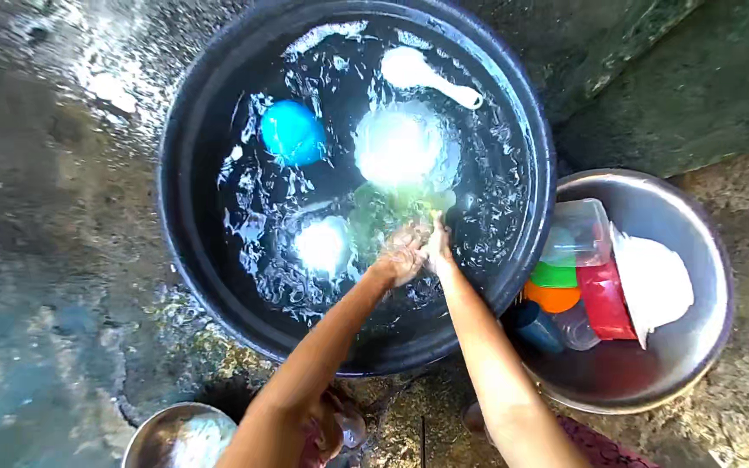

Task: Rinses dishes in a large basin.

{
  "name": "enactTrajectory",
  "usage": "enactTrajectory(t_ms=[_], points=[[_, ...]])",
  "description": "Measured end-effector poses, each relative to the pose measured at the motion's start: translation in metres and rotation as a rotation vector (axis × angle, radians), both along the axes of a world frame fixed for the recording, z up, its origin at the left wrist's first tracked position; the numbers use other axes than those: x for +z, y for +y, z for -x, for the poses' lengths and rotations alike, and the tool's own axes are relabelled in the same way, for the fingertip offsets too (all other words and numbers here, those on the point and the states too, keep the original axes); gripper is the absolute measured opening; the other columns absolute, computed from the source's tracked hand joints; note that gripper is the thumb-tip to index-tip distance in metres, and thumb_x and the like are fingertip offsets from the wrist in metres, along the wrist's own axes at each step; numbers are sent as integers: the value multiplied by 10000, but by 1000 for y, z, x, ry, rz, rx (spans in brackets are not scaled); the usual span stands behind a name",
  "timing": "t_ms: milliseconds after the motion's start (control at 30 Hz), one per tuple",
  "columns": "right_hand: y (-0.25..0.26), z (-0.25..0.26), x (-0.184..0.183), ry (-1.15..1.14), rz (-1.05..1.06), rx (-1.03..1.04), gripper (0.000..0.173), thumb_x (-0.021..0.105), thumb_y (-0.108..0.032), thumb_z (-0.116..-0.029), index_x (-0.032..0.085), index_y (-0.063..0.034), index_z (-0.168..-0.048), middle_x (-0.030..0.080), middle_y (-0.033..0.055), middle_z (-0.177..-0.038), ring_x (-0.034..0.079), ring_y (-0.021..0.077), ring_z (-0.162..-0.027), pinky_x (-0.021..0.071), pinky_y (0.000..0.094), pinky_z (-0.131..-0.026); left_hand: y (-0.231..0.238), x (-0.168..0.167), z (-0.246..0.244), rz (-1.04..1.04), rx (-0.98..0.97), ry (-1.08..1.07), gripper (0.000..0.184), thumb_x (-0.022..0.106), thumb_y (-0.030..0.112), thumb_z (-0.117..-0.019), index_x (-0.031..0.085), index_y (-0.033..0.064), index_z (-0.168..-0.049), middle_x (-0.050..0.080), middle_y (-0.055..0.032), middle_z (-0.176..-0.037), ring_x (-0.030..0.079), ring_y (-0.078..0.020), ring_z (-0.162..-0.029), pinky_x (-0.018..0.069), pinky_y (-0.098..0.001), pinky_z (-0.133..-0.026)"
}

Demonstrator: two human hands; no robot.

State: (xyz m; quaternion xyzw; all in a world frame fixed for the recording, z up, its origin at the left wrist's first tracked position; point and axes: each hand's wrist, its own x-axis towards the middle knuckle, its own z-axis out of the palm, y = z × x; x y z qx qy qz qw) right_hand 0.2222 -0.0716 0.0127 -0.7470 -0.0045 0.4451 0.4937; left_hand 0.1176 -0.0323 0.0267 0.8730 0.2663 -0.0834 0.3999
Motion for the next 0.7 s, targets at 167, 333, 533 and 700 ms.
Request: enactTrajectory(t_ms=[167, 333, 533, 700], points=[[-10, -9, 19, 257, 97, 395, 560, 212, -355, -1139, 413, 26, -1498, 507, 275, -1436, 560, 355, -1236, 481, 503, -1004, 14, 47, 39, -173, -332, 297, 388, 464, 49, -1071, 499, -63, -1441, 580, -307, -1388, 593, -480, -1267, 481, -595, -1037], [-5, -11, 35, 253, -202, 345, 796, 104, -645, -1051, 231, -118, -1635, 266, 161, -1672, 309, 298, -1518, 306, 547, -1202, 43, 131, 62, -209, 84, -60, 283, 495, 94, -1074, 662, -48, -1254, 730, -262, -1056, 730, -444, -951, 564, -626, -866], [0, 0, 7, -181, -201, 474, 384, 492, -223, -1087, 619, 108, -1234, 663, 260, -1142, 648, 290, -1032, 514, 461, -940, 131, 66, 71, 7, 428, 244, 493, 406, 325, -1125, 531, -52, -1418, 530, -379, -1385, 488, -555, -1328, 347, -737, -1086], [0, 12, 8, 23, -93, 148, 438, 388, -207, -1116, 470, 65, -1450, 492, 262, -1479, 480, 321, -1366, 379, 484, -1142, 105, 29, 4, -175, 443, 290, 509, 383, 363, -1088, 552, 76, -1472, 396, -225, -1606, 332, -450, -1499, 237, -717, -1166]])
